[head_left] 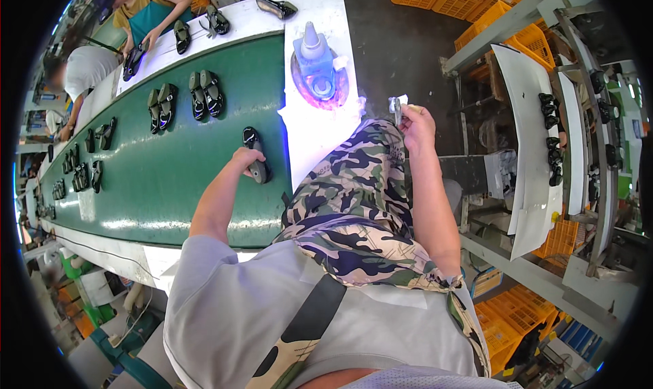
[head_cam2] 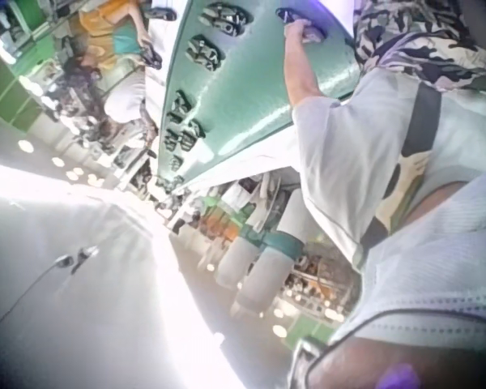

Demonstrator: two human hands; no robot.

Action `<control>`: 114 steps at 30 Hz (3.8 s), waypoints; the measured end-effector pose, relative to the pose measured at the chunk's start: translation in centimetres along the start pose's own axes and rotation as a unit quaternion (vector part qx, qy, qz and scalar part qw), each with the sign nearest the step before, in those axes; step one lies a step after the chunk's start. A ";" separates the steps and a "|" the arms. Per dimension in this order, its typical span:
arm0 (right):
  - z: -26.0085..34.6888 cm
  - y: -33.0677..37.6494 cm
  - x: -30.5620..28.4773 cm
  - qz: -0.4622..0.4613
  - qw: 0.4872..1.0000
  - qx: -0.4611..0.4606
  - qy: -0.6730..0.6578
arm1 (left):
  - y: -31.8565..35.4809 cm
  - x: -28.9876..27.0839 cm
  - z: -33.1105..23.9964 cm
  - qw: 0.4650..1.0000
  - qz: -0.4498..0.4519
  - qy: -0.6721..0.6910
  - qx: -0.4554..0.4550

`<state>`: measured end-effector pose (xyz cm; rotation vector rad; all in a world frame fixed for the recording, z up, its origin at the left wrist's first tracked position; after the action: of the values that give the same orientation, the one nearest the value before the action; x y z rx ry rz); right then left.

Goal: Wiping and polishing finished shoes on a conveyor belt using a cloth and liquid.

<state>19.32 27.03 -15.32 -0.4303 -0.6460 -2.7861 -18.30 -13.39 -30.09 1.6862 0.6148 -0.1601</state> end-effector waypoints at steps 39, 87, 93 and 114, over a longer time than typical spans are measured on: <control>8.9 9.0 20.8 0.262 0.953 -0.144 0.047 | 40.4 0.1 -21.4 0.481 -0.244 -0.064 0.840; 8.6 11.8 21.1 0.399 0.896 -0.169 0.099 | 29.5 5.0 -21.4 0.821 0.413 0.206 0.338; 9.6 12.5 19.7 0.407 0.887 -0.170 0.137 | 28.1 5.2 -22.0 0.827 0.383 0.256 0.323; 11.7 8.2 1.4 0.047 0.980 -0.179 -0.073 | 34.3 11.4 -31.7 0.726 0.264 0.281 0.570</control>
<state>23.14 25.04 -1.59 -0.7214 -0.1402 -2.7977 0.46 17.24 1.86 3.1155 0.4312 0.5324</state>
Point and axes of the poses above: each hand's wrist, its own y-axis away from the middle knuckle, its own x-axis out of the palm, z = x × y, the point moved 10 cm from there along -y, towards the middle knuckle, and after that the axes turned 4 degrees about -x, right-handed, at the moved point
